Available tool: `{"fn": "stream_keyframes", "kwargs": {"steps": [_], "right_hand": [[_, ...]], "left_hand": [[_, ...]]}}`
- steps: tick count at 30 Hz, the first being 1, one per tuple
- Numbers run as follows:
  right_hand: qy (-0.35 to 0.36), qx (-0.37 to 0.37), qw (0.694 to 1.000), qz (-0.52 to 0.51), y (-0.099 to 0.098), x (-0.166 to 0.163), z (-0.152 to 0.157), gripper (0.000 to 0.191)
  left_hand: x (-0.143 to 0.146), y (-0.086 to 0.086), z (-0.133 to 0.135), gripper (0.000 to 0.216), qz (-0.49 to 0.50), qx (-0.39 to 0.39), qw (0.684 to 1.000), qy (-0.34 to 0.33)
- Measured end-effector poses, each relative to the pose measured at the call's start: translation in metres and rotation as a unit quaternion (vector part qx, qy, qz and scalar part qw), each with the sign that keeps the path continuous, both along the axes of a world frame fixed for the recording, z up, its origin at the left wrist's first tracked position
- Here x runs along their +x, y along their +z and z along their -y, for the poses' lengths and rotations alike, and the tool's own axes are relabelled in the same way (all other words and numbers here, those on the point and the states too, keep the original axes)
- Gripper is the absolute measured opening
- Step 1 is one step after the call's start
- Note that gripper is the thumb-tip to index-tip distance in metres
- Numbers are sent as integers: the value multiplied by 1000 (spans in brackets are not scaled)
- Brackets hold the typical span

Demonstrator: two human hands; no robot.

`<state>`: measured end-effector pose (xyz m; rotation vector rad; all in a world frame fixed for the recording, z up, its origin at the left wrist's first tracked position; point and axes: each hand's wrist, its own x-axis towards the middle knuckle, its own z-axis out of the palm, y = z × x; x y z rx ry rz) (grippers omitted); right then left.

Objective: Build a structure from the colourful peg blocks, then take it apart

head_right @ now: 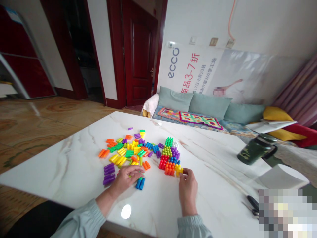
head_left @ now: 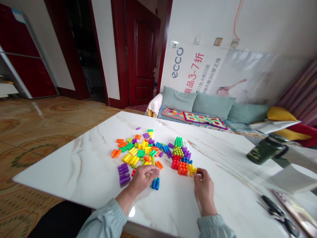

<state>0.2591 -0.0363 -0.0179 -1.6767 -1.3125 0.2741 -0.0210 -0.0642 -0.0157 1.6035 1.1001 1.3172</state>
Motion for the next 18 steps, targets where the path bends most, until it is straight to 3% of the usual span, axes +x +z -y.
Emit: {"fn": "stream_keyframes", "kwargs": {"steps": [3, 15, 18], "right_hand": [[13, 7, 1000, 11, -10, -1, -3, 30], [15, 17, 1000, 16, -13, -2, -11, 29], [3, 22, 999, 31, -7, -6, -5, 32]], "left_hand": [[0, 1, 1, 25, 0, 3, 1000, -1], [3, 9, 3, 24, -9, 16, 1000, -13], [-1, 11, 2, 22, -66, 80, 994, 29]]}}
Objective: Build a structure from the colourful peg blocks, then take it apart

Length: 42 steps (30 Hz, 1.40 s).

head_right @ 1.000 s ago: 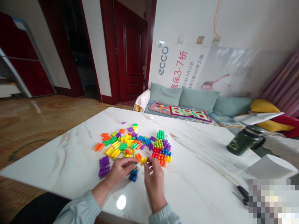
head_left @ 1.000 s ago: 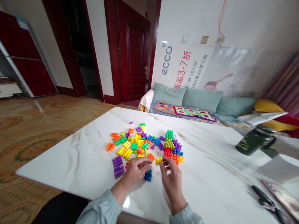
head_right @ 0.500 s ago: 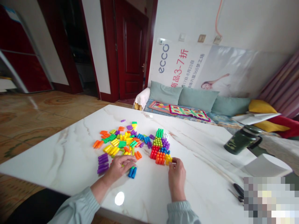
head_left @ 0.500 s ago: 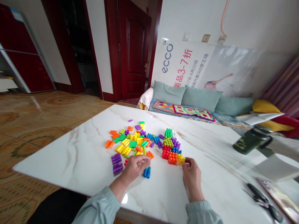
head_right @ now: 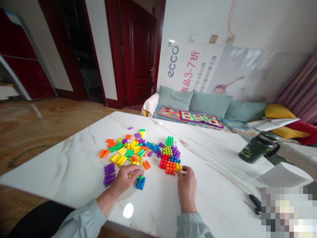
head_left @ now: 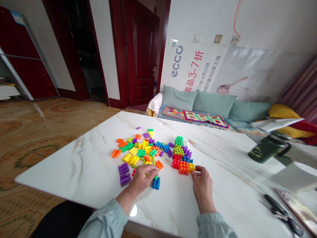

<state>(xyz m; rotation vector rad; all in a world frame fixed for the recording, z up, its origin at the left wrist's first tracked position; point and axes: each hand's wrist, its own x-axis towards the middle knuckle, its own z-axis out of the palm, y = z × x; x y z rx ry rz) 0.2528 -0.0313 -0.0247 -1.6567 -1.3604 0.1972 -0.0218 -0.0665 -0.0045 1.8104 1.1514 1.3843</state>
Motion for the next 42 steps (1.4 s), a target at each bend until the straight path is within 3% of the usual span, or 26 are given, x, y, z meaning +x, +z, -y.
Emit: {"fn": "stream_keyframes", "kwargs": {"steps": [2, 4, 7, 9, 14, 17, 22, 27, 30, 32, 36, 39, 42], "right_hand": [[-33, 27, 999, 17, 7, -7, 7, 35], [-52, 80, 995, 24, 14, -19, 15, 33], [22, 154, 988, 9, 17, -42, 23, 24], [95, 169, 981, -1, 15, -57, 26, 20], [173, 174, 969, 4, 8, -75, 27, 16], [183, 166, 969, -1, 6, -76, 26, 17], [206, 120, 971, -10, 2, -76, 25, 20], [219, 96, 971, -11, 1, -78, 24, 22], [237, 81, 968, -1, 4, -79, 25, 22], [257, 66, 964, 11, 6, -80, 25, 21], [287, 46, 957, 22, 8, -81, 25, 19], [289, 44, 956, 24, 8, -81, 25, 19], [287, 43, 957, 26, 9, -81, 26, 19]], "left_hand": [[-6, 1, -2, 19, -45, 82, 991, 100], [-13, 2, -3, 17, -92, 140, 956, 242], [-21, 3, -4, 21, -172, 121, 885, 415], [-22, 1, -4, 31, -221, 68, 855, 464], [-19, -13, -8, 37, -296, -6, 849, 437], [-22, -21, -14, 35, -293, 16, 858, 422], [-31, -26, -23, 31, -241, 62, 897, 365], [-28, -19, -25, 33, -136, 119, 921, 344], [-23, -11, -20, 30, -138, 140, 920, 339], [-21, -8, -16, 26, -177, 112, 907, 367], [-16, -13, -14, 52, -274, 13, 889, 367], [-17, -23, -18, 47, -306, -27, 886, 347], [-22, -31, -24, 39, -290, -17, 890, 352]]}}
